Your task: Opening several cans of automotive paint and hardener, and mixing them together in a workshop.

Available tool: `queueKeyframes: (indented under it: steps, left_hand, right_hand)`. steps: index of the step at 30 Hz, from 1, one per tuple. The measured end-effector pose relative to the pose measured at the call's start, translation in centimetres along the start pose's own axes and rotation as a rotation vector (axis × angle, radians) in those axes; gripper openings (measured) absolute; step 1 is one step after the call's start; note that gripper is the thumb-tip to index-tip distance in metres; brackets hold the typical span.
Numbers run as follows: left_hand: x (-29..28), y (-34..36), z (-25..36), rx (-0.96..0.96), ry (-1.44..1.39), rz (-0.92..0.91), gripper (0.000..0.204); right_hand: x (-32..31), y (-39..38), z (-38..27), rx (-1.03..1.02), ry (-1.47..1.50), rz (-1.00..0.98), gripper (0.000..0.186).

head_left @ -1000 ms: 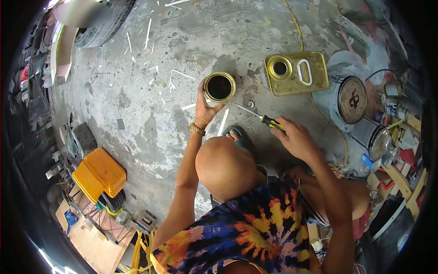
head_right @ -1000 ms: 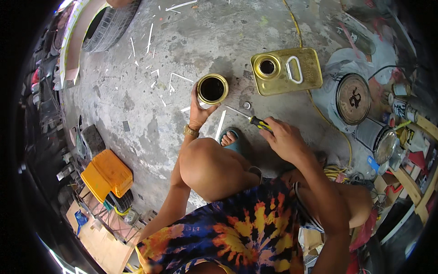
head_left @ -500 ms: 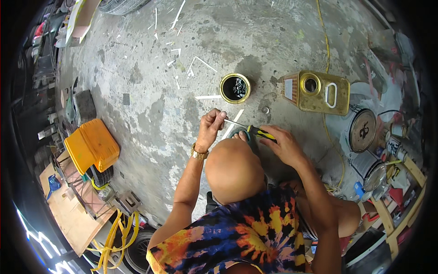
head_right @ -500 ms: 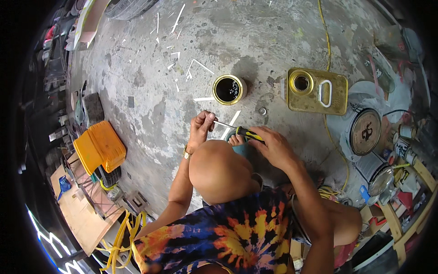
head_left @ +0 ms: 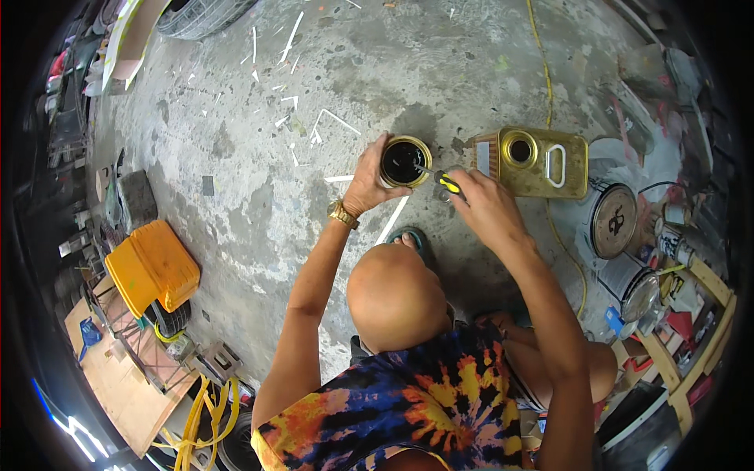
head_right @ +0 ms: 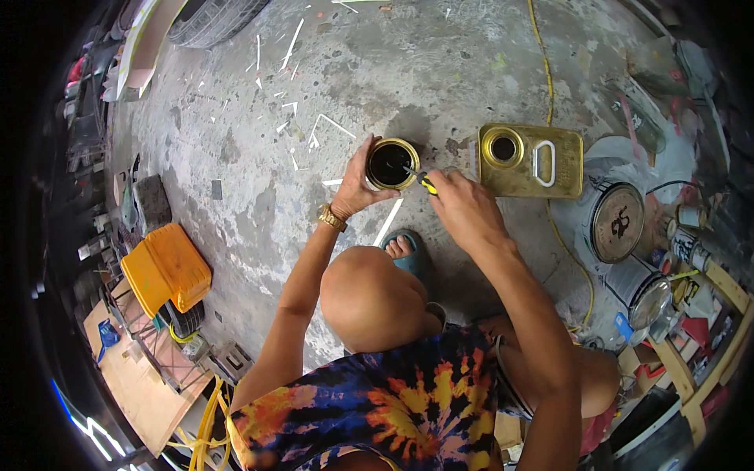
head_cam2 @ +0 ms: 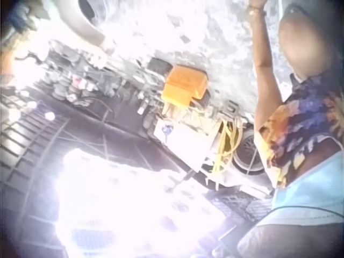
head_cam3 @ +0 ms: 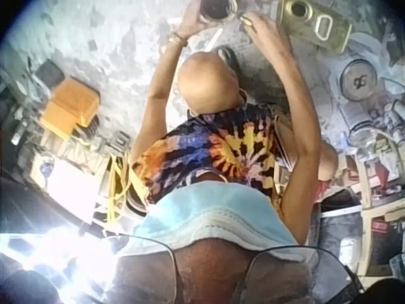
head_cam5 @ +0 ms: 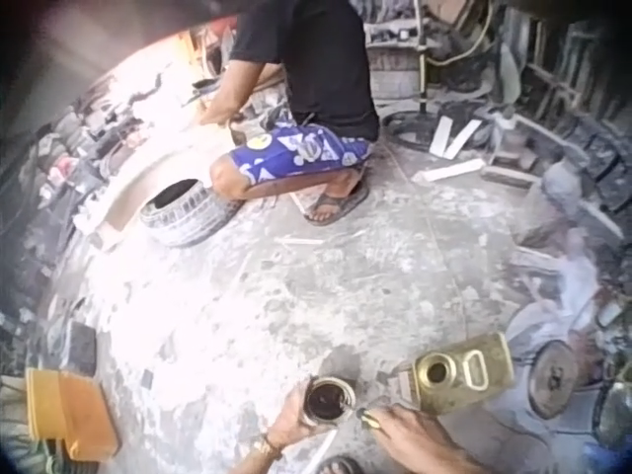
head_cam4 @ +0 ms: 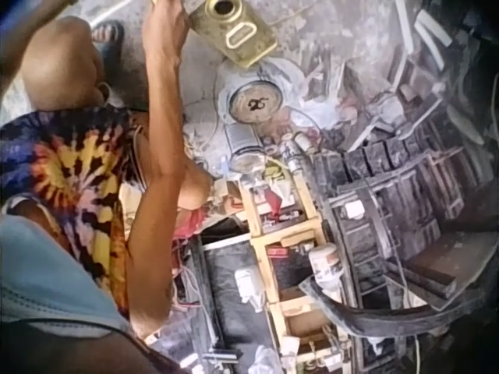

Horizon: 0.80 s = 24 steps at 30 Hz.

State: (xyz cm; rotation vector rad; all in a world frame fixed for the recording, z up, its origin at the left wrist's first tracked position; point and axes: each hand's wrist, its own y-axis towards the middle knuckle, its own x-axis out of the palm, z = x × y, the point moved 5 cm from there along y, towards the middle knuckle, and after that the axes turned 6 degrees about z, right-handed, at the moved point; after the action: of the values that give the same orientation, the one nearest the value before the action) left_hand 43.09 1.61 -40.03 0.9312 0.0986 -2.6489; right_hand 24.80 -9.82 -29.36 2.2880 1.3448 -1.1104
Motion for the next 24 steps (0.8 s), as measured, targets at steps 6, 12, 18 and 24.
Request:
queueKeyframes:
  steps: [6,12,18,24]
  left_hand:
    - [1.6,0.6,3.1,0.123,0.185,-0.174,0.117]
    - [2.4,0.9,4.5,0.205,0.297,-0.278,0.115]
    - [2.7,2.0,4.9,0.081,0.313,-0.279,0.113]
    - [3.6,2.5,5.8,0.109,0.344,-0.249,0.113]
  right_hand:
    - [4.7,0.9,0.9,0.057,-0.239,-0.04,0.024]
    - [8.1,0.2,2.2,0.128,-0.229,-0.06,0.027]
    - [7.9,0.4,3.4,0.209,-0.109,0.149,0.024]
    - [6.9,0.4,4.7,0.295,-0.05,0.209,0.032]
